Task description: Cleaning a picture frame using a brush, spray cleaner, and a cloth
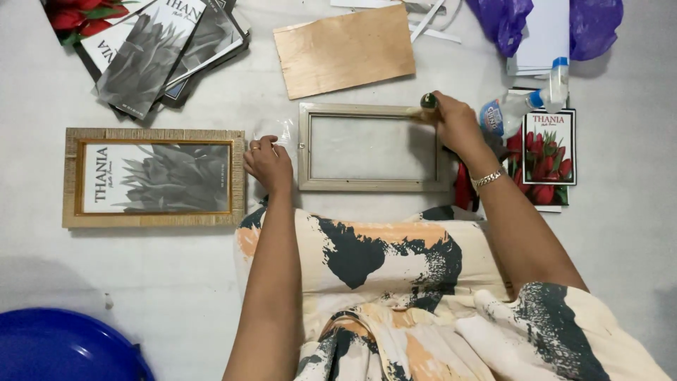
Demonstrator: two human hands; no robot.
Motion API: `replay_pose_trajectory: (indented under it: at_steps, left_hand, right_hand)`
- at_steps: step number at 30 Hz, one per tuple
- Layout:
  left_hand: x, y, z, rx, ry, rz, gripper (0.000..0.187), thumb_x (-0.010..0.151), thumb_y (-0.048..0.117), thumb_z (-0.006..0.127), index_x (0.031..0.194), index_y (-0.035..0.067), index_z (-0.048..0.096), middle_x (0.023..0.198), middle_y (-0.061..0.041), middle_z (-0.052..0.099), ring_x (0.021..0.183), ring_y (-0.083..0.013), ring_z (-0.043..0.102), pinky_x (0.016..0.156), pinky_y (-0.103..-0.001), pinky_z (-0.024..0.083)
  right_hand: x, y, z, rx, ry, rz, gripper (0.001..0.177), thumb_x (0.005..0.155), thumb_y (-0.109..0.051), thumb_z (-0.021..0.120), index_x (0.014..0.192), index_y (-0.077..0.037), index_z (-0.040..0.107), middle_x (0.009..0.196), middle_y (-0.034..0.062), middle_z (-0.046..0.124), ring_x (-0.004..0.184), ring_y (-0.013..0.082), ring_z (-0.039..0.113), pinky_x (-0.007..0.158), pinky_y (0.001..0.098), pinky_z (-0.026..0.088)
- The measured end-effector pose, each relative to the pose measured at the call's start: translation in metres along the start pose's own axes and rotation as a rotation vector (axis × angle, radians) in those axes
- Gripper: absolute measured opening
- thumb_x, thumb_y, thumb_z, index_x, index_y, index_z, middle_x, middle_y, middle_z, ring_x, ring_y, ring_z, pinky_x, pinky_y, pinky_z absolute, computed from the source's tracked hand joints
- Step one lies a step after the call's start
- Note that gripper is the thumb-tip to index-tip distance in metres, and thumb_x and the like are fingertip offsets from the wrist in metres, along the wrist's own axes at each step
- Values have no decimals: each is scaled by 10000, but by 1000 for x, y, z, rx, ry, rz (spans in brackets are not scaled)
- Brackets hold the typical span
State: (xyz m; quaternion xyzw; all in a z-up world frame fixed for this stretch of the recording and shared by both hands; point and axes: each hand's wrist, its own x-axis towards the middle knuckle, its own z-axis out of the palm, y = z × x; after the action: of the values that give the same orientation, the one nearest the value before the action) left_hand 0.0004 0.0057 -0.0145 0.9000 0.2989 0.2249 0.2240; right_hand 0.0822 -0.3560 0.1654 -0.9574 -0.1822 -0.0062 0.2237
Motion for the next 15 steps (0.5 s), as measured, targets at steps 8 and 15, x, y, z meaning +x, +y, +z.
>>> replay_pose_trajectory:
  at_steps: [8, 15]
  left_hand:
    - [1, -5, 5, -24, 11, -7, 159, 807, 150, 672, 929, 253, 666, 905, 28, 575, 981, -261, 557, 962, -458, 412]
    - [0, 2, -3, -22, 18, 9, 166, 804, 148, 672, 929, 256, 662, 892, 39, 569, 953, -246, 559, 935, -435, 416]
  right_hand:
    - [9, 63, 10, -328, 48, 100, 330, 925, -106, 726, 1235, -134, 620, 968, 129, 710, 907, 430, 729, 818, 613, 578]
    - [7, 57, 1, -177, -144, 428, 498, 858, -468, 797, 1127, -73, 653, 1008, 232, 752, 1016, 485, 705, 869, 602, 555]
